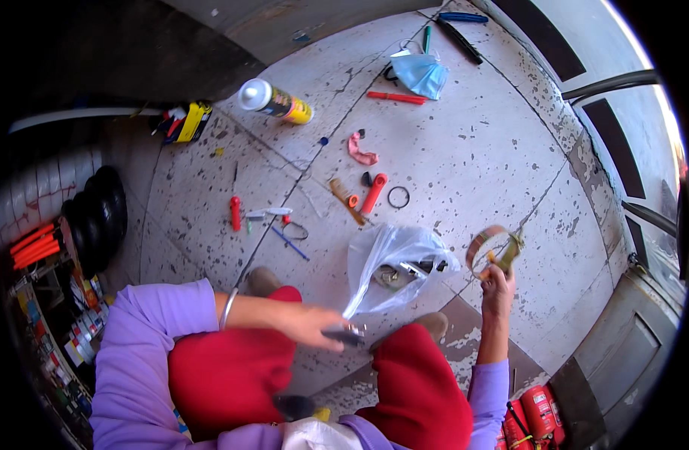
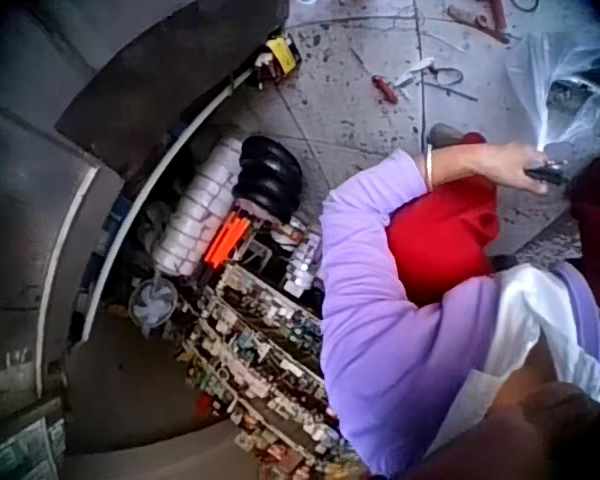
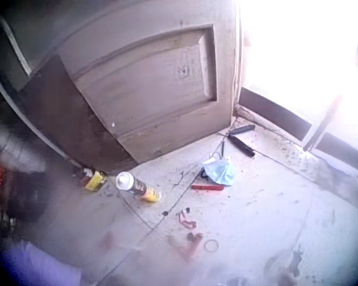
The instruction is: The person sits on the floor and assembles a brass door lock using a screwdriver and various small parts. They then pack the assembled lock and other hardware into a plastic bag, walk through a hardware store aisle, and briefly sweep the floor with a broom.
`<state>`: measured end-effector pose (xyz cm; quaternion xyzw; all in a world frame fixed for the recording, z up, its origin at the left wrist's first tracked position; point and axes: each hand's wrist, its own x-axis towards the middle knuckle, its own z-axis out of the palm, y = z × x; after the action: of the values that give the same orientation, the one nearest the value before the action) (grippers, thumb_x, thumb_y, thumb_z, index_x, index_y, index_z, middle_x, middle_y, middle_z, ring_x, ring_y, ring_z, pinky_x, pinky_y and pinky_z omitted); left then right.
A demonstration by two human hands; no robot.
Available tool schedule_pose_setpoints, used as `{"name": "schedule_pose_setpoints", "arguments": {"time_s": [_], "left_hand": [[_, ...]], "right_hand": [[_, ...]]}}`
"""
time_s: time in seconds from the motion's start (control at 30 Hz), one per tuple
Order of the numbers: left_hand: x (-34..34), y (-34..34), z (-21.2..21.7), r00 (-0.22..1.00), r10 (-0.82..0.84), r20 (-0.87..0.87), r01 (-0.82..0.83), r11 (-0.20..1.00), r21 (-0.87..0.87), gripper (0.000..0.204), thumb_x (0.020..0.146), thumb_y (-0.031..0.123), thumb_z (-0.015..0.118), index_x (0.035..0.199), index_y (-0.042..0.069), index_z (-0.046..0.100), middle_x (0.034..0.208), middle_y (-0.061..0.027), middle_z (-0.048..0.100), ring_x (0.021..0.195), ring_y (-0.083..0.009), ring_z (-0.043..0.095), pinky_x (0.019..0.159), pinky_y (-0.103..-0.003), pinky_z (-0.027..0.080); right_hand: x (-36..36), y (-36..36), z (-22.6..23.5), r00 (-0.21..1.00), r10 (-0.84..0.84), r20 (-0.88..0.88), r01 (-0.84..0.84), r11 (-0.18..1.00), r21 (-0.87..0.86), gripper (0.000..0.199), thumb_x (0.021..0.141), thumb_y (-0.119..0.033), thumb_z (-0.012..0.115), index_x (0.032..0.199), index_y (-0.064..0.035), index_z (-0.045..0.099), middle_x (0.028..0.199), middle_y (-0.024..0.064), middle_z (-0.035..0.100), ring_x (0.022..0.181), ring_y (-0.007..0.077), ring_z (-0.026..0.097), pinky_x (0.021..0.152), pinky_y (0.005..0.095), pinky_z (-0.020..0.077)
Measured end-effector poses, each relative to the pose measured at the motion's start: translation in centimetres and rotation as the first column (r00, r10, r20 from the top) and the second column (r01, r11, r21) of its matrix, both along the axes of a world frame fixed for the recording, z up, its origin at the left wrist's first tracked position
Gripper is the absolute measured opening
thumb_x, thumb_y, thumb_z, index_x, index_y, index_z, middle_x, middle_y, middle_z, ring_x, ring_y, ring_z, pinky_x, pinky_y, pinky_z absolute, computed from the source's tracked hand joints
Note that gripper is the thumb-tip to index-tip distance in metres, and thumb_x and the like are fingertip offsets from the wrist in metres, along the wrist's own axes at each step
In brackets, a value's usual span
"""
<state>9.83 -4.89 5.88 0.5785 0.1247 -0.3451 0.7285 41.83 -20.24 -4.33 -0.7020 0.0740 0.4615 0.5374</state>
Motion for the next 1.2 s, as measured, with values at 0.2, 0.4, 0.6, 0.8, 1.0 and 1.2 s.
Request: {"name": "schedule_pose_setpoints", "arguments": {"time_s": [0.2,0.4,0.6,0.8,1.0,1.2], "left_hand": [[-4.1,2.5,6.4,0.975,0.221,0.000,-0.198,0.875,0.441,0.042,0.078,0.026,0.061,0.108,-0.001,0.051,0.111,-0.0188,0.051,0.102,-0.0312,0.051,0.088,-0.035,0.040],[-5.7,0.0,17.3,0.780,0.593,-0.200,-0.530,0.796,0.292,0.028,0.082,0.024,0.058,0.095,0.001,0.051,0.082,-0.0098,0.062,0.081,-0.0176,0.059,0.075,-0.030,0.044],[-2.3,-7.2,30.1,0.768,0.414,-0.488,-0.486,0.874,-0.022,0.027,0.080,0.030,0.060,0.087,0.006,0.050,0.075,-0.0021,0.062,0.055,-0.0068,0.048,0.049,-0.022,0.039],[-2.1,-15.2,37.9,0.836,0.314,-0.449,-0.410,0.903,-0.131,0.027,0.078,0.030,0.063,0.084,0.007,0.050,0.072,-0.0001,0.062,0.047,-0.0034,0.044,0.041,-0.019,0.036],[-2.0,-21.3,40.3,0.897,0.345,-0.276,-0.332,0.938,0.095,0.033,0.075,0.027,0.067,0.091,0.003,0.052,0.060,-0.0007,0.053,0.041,-0.0057,0.042,0.037,-0.021,0.034],[3.6,-33.3,42.8,0.950,0.270,-0.160,-0.253,0.960,0.115,0.033,0.075,0.023,0.067,0.095,0.001,0.053,0.066,-0.0009,0.052,0.043,-0.0048,0.044,0.037,-0.020,0.036]], "right_hand": [[-4.0,2.4,8.6,0.997,0.010,-0.079,-0.006,0.999,0.047,0.024,0.073,-0.009,0.056,0.095,-0.0028,0.049,0.072,0.0012,0.050,0.056,0.0070,0.046,0.046,0.0186,0.0328],[-11.3,-14.3,16.7,0.952,-0.303,-0.032,0.273,0.897,-0.348,0.012,0.073,-0.012,0.053,0.083,-0.0104,0.046,0.062,0.0004,0.046,0.039,0.0068,0.035,0.034,0.0203,0.0249],[-27.9,-41.1,34.1,0.724,-0.671,0.157,0.502,0.358,-0.787,0.028,0.076,-0.038,0.056,0.090,-0.0150,0.048,0.062,-0.0001,0.045,0.046,0.0120,0.040,0.039,0.0243,0.0291],[-38.7,-48.6,43.6,0.505,-0.842,0.193,0.459,0.072,-0.886,0.053,0.071,-0.046,0.058,0.106,-0.0067,0.051,0.078,0.0064,0.050,0.062,0.0173,0.047,0.050,0.0266,0.0369],[-39.1,-51.2,40.9,0.434,-0.899,0.062,0.714,0.302,-0.632,0.048,0.072,-0.044,0.058,0.101,-0.0068,0.051,0.072,0.0048,0.048,0.057,0.0158,0.045,0.047,0.0255,0.0343],[-27.8,-44.8,51.2,0.638,-0.770,-0.002,0.757,0.627,-0.181,0.018,0.082,-0.027,0.056,0.086,-0.0133,0.045,0.056,-0.0029,0.041,0.039,0.0056,0.035,0.035,0.0192,0.0237]]}}
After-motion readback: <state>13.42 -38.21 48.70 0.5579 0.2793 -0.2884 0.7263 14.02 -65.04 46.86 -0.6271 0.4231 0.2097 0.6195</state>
